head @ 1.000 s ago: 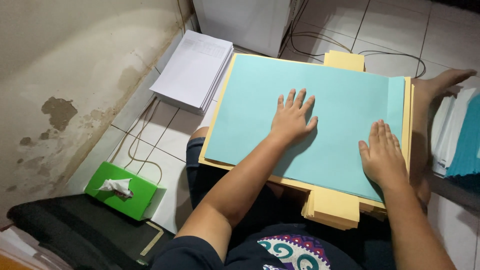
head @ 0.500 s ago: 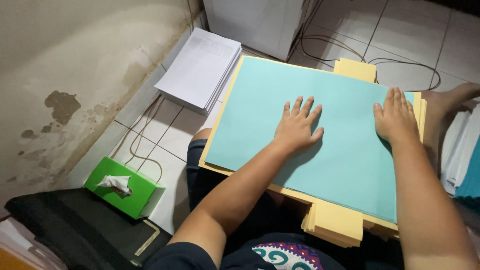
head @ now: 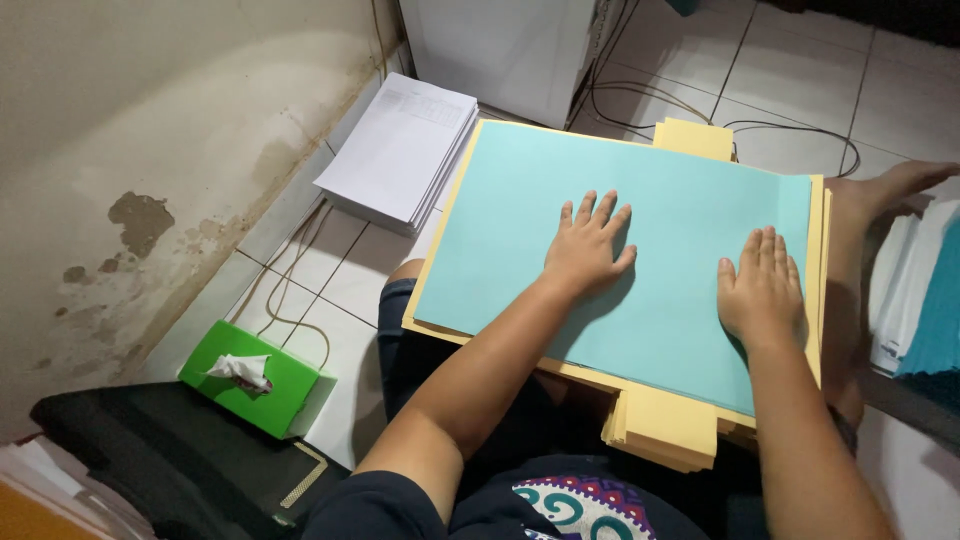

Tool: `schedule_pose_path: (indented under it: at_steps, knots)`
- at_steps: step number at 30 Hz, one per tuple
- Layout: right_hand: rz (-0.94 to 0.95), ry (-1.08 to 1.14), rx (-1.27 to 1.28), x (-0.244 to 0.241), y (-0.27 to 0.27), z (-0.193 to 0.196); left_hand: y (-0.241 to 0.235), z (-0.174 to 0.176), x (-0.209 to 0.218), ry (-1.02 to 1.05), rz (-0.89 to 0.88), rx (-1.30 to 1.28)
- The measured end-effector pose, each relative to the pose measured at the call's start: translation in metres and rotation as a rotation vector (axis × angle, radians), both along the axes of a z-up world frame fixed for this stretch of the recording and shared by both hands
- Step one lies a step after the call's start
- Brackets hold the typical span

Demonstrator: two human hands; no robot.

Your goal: The person sits on the floor and folds light blue papers in half. They place each folded paper into a yellow folder resting on their lap, repeating the process for several sheets.

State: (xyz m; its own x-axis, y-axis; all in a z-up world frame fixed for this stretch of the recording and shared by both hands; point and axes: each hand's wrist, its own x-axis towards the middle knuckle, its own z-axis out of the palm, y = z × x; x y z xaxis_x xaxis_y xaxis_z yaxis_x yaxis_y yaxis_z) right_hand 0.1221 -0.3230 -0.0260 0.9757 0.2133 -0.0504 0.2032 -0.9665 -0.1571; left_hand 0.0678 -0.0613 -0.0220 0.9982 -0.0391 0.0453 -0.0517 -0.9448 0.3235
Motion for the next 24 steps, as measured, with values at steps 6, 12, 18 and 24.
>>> schedule_pose_path:
  at_steps: [6, 12, 18, 24]
  knots:
    - [0.019, -0.034, 0.022, -0.028, -0.012, -0.011, -0.013, -0.044, -0.014, -0.135, -0.101, 0.061]
    - [0.027, -0.060, -0.003, -0.019, -0.013, -0.021, -0.020, -0.063, 0.014, -0.127, -0.036, 0.155]
    - [0.044, -0.118, 0.001, -0.021, -0.018, -0.027, -0.008, -0.050, 0.117, 0.029, 0.049, 0.157]
    - [0.033, -0.131, 0.004, -0.023, -0.014, -0.018, 0.017, -0.040, 0.179, 0.048, 0.102, 0.077]
